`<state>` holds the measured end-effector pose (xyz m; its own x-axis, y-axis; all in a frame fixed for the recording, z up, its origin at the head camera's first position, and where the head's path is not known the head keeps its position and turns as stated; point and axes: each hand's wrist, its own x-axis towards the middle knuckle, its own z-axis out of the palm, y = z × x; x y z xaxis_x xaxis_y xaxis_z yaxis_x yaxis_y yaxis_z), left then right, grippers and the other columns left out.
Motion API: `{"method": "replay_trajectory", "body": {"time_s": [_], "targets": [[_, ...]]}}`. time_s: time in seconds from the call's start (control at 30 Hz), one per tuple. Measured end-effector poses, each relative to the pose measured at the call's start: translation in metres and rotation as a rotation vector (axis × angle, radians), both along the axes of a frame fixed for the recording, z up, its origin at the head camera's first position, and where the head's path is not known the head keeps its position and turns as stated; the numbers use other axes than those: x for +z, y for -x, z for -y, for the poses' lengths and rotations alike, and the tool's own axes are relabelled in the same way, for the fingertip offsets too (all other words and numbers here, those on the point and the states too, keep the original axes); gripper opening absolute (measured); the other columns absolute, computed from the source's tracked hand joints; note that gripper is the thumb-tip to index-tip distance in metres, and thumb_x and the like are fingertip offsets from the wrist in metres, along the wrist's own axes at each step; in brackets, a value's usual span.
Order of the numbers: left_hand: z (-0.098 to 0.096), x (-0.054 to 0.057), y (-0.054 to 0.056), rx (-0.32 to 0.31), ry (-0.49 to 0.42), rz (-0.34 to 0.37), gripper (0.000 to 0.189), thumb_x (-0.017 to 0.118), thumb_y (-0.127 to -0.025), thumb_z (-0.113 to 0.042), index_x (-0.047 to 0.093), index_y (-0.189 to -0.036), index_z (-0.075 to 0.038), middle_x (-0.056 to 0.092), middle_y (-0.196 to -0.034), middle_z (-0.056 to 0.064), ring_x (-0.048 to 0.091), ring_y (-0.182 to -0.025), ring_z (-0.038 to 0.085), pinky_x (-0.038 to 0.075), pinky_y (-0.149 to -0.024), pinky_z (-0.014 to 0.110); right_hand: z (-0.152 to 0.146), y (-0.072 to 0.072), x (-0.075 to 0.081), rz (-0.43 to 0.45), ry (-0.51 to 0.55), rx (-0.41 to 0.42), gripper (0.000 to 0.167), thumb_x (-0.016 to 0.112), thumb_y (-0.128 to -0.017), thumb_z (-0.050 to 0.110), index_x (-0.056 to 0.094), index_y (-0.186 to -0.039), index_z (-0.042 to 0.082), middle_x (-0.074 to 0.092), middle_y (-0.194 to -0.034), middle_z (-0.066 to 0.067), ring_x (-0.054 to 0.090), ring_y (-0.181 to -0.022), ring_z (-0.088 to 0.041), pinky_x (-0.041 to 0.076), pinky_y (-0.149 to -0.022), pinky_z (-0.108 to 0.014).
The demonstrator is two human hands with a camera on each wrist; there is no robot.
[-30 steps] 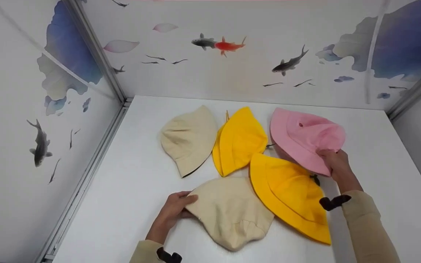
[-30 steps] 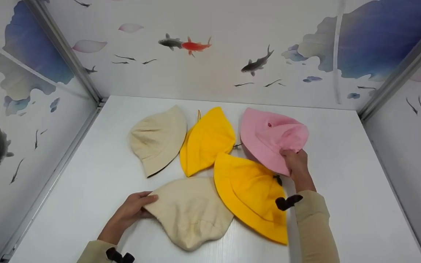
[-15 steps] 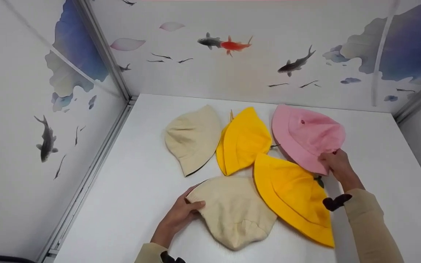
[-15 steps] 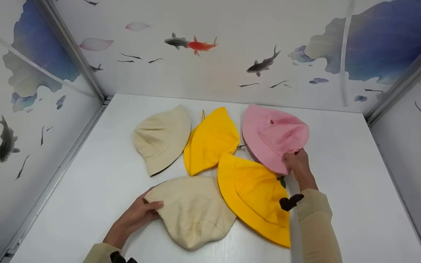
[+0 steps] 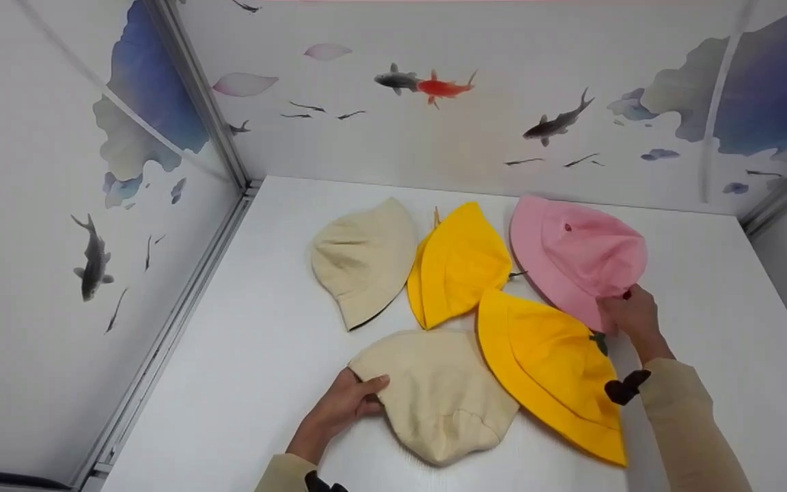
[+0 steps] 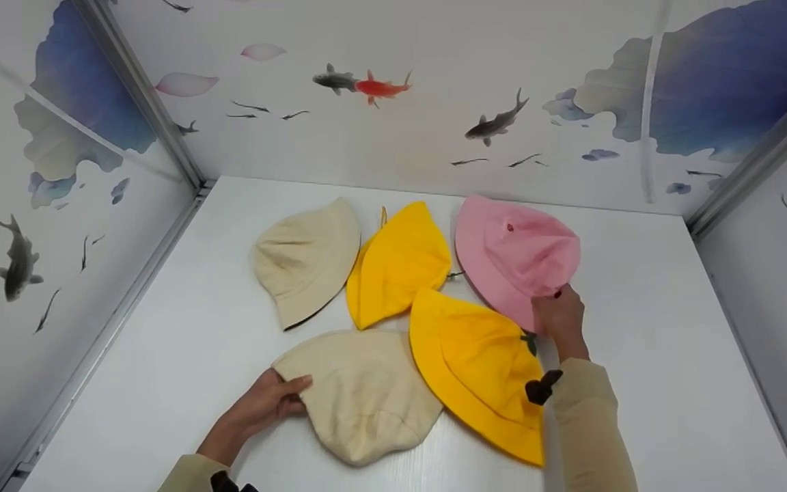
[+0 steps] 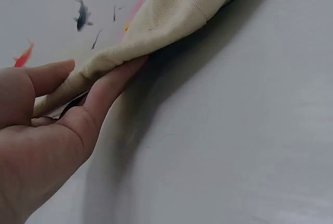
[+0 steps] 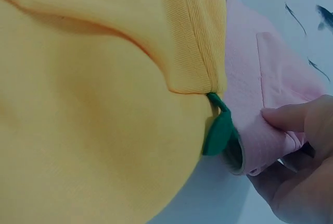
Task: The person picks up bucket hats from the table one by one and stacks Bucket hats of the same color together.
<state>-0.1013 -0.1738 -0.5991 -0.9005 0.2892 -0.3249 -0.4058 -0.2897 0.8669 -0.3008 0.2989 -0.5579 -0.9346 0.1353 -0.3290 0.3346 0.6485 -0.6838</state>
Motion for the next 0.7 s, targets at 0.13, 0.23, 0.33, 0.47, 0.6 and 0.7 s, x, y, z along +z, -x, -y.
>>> {"method": "replay_trajectory", "body": {"time_s": [0.13, 0.23, 0.33, 0.47, 0.6, 0.7], "targets": [[0.0, -0.001, 0.001, 0.039, 0.049, 0.006, 0.061, 0.065, -0.097, -0.014, 0.035, -0.144, 0.011, 0.067, -0.119, 0.016, 0.07, -0.106, 0.024, 0.059, -0.088, 0.035, 0.0, -0.004, 0.0, 0.013, -0.008, -0.001, 0.071, 0.053, -0.099, 0.042, 0.033, -0.147, -0.006, 0.042, -0.145, -0.03, 0.043, -0.12, -0.043, 0.038, -0.114, -0.058], [0.0, -0.002, 0.001, 0.079, 0.082, 0.005, 0.06, 0.064, -0.098, -0.013, 0.035, -0.144, 0.012, 0.067, -0.117, 0.016, 0.071, -0.103, 0.023, 0.06, -0.087, 0.035, 0.0, -0.007, 0.0, 0.015, -0.018, 0.0, 0.073, 0.052, -0.099, 0.045, 0.035, -0.146, -0.008, 0.043, -0.144, -0.031, 0.046, -0.117, -0.042, 0.041, -0.113, -0.057], [-0.002, -0.001, 0.0, 0.106, 0.136, -0.004, 0.054, 0.062, -0.099, -0.014, 0.038, -0.14, 0.013, 0.07, -0.11, 0.015, 0.073, -0.097, 0.023, 0.061, -0.082, 0.035, -0.001, -0.011, 0.001, 0.015, -0.024, -0.001, 0.074, 0.051, -0.099, 0.047, 0.037, -0.143, -0.01, 0.046, -0.139, -0.033, 0.048, -0.112, -0.041, 0.044, -0.109, -0.056], [-0.004, 0.001, -0.001, 0.137, 0.228, -0.034, 0.046, 0.059, -0.1, -0.015, 0.043, -0.133, 0.014, 0.072, -0.101, 0.014, 0.074, -0.089, 0.021, 0.06, -0.078, 0.032, 0.0, -0.015, 0.003, 0.032, -0.034, -0.013, 0.074, 0.051, -0.099, 0.048, 0.039, -0.14, -0.012, 0.048, -0.135, -0.033, 0.049, -0.109, -0.04, 0.046, -0.106, -0.053], [-0.004, 0.003, 0.0, 0.171, 0.282, -0.057, 0.044, 0.059, -0.1, -0.014, 0.047, -0.131, 0.014, 0.071, -0.1, 0.014, 0.074, -0.084, 0.019, 0.06, -0.074, 0.03, 0.006, -0.021, 0.01, 0.05, -0.088, -0.062, 0.073, 0.052, -0.096, 0.042, 0.036, -0.14, -0.015, 0.041, -0.135, -0.037, 0.043, -0.11, -0.045, 0.046, -0.103, -0.057], [-0.004, 0.004, 0.0, 0.191, 0.31, -0.072, 0.044, 0.06, -0.099, -0.013, 0.048, -0.131, 0.014, 0.071, -0.1, 0.014, 0.073, -0.084, 0.017, 0.059, -0.075, 0.028, 0.015, -0.024, 0.018, 0.028, -0.14, -0.12, 0.077, 0.049, -0.094, 0.035, 0.025, -0.145, -0.018, 0.028, -0.141, -0.042, 0.035, -0.118, -0.052, 0.038, -0.107, -0.063]]}}
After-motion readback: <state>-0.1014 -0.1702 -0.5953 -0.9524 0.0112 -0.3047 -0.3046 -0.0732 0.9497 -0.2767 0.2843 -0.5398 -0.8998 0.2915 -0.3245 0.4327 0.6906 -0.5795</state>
